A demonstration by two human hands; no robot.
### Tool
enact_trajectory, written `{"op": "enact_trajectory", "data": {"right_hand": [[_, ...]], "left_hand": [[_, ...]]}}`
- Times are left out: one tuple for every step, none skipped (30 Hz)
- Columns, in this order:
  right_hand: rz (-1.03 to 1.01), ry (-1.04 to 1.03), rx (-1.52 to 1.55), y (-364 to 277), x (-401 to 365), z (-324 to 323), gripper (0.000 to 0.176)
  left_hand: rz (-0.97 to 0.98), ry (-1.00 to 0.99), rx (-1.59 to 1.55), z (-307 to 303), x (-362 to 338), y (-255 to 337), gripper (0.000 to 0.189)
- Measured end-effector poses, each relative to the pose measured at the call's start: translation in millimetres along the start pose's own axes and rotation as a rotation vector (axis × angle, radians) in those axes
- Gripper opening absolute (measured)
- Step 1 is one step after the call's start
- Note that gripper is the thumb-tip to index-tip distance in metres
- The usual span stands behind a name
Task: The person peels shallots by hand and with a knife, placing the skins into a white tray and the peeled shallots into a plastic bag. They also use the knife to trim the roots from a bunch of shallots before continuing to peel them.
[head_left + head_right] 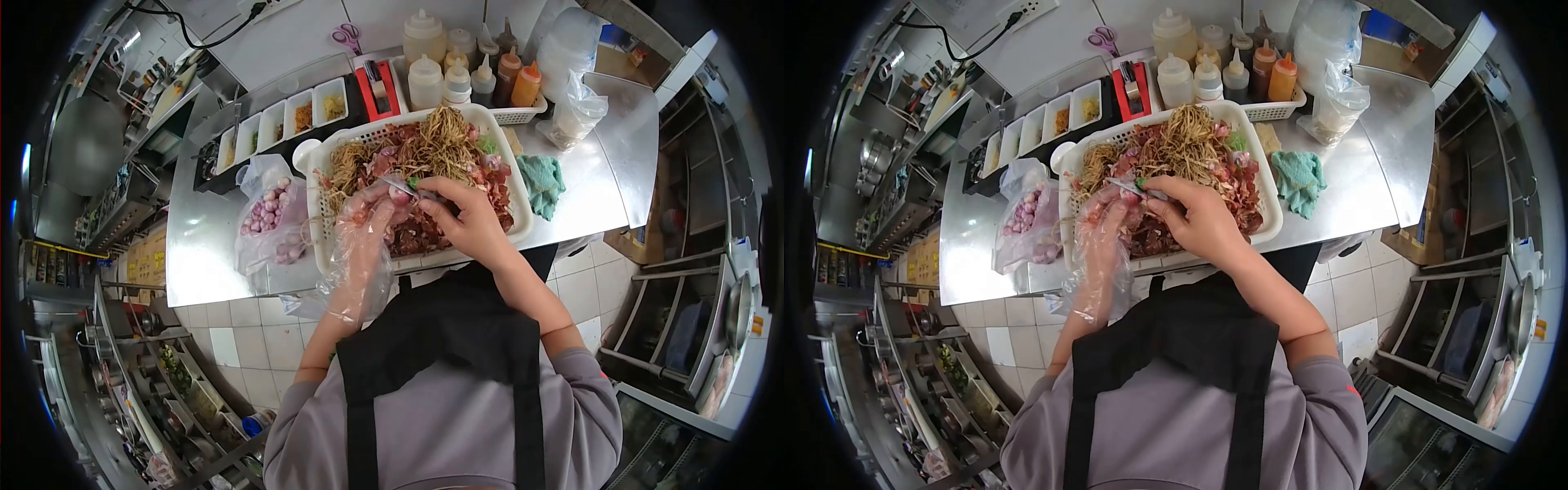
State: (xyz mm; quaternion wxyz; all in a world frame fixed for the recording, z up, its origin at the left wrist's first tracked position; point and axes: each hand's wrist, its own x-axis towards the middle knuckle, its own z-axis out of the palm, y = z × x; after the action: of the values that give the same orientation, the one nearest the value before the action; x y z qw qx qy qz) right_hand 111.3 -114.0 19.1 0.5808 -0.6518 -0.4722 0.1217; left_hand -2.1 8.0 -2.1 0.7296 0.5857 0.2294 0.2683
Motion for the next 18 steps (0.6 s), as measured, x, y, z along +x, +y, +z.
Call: {"op": "enact_trajectory", "data": {"right_hand": [[-0.030, 0.058, -0.093, -3, -1, 2, 0.021], [-0.030, 0.060, -0.093, -3, -2, 4, 0.021], [-0.006, 0.068, -0.168, -2, -2, 7, 0.020], [0.018, 0.074, -0.242, -1, -3, 10, 0.020], [0.017, 0.072, -0.242, 0, -3, 14, 0.020], [-0.026, 0.062, -0.209, 2, -4, 18, 0.019], [-0.067, 0.051, -0.176, 1, -5, 21, 0.018], [0.016, -0.022, -0.134, -1, -5, 18, 0.015], [0.019, -0.023, -0.133, 2, -5, 19, 0.015], [0.009, -0.041, -0.017, 7, -4, 19, 0.015], [-0.001, -0.057, 0.099, 10, -3, 19, 0.016], [-0.002, -0.057, 0.099, 11, -2, 19, 0.016], [0.015, -0.072, 0.151, 11, -1, 18, 0.016], [0.031, -0.089, 0.202, 12, 0, 17, 0.017], [0.029, -0.092, 0.201, 10, 2, 15, 0.017], [0.152, -0.107, 0.247, 5, 4, 11, 0.018], [0.276, -0.120, 0.292, 2, 5, 8, 0.018], [0.372, -0.138, 0.311, 2, 9, 3, 0.018]], "left_hand": [[0.102, 0.003, -0.123, 1, 0, -2, 0.037], [0.103, 0.000, -0.122, 3, 1, -2, 0.037], [0.092, -0.002, -0.104, 6, 1, 0, 0.037], [0.080, -0.003, -0.087, 7, 2, 2, 0.036], [0.082, -0.001, -0.087, 3, 4, -2, 0.036], [0.053, 0.022, -0.126, -3, 7, -6, 0.036], [0.022, 0.046, -0.164, -7, 8, -9, 0.036], [0.031, 0.067, -0.158, -9, 8, -12, 0.037], [0.029, 0.068, -0.158, -10, 7, -14, 0.037], [0.103, 0.050, -0.141, -11, 7, -15, 0.036], [0.178, 0.031, -0.123, -11, 7, -15, 0.036], [0.178, 0.031, -0.123, -11, 7, -14, 0.036], [0.152, 0.032, -0.130, -9, 5, -11, 0.035], [0.126, 0.034, -0.138, -9, 5, -9, 0.035], [0.129, 0.036, -0.140, -10, 6, -11, 0.035], [0.104, 0.044, -0.131, -11, 6, -14, 0.034], [0.077, 0.050, -0.122, -13, 7, -16, 0.034], [0.076, 0.050, -0.124, -13, 6, -18, 0.034]]}}
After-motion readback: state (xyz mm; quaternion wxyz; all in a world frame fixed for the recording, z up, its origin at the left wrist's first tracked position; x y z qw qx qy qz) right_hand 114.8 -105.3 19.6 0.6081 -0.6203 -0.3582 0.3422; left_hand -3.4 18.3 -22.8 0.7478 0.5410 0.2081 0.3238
